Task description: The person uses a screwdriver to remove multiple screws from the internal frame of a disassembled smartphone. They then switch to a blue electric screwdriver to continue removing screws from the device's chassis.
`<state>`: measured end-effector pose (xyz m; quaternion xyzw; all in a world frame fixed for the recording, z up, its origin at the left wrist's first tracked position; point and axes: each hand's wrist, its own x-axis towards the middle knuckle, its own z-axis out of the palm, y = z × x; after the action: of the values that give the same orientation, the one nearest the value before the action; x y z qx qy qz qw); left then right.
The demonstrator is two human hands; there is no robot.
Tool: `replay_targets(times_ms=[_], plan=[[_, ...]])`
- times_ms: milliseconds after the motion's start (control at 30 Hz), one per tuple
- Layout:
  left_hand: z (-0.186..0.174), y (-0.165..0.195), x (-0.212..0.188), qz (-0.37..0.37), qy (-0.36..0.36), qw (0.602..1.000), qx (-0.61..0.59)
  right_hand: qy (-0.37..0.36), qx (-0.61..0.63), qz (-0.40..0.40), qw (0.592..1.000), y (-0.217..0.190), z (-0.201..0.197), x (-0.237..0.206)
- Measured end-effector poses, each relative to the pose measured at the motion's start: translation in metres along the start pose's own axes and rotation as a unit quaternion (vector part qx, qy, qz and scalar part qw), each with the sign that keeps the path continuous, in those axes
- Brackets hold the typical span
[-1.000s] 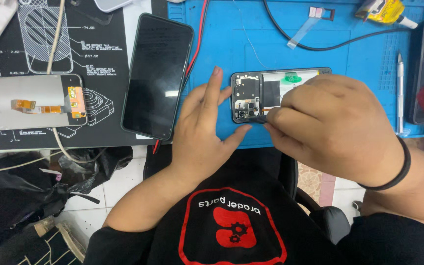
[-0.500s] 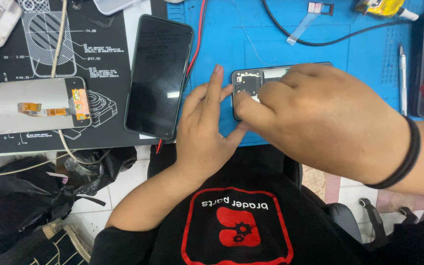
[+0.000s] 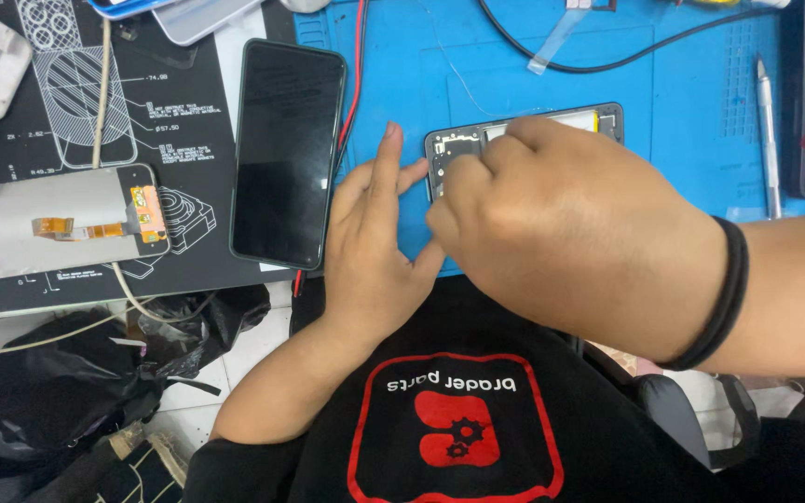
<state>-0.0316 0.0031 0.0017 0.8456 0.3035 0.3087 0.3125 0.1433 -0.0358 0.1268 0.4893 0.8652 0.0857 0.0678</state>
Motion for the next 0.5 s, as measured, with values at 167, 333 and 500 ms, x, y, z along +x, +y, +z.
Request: replay_targets(times_ms=[167,333,500], plan=[[-0.001,-0.001,0.0,-0.008,-0.013,1.0,-0.012,0.077,0.011,0.005,0.997,0.003,-0.001,0.002],[-0.001,0.0,0.001,-0.008,-0.017,1.0,-0.008,-0.011,-0.047,-0.022,0.999,-0.001,0.007,-0.004],[-0.002,0.001,0.0,-0.006,-0.027,1.0,-0.009,0.005,-0.039,-0.001,0.999,-0.003,0.009,-0.006]])
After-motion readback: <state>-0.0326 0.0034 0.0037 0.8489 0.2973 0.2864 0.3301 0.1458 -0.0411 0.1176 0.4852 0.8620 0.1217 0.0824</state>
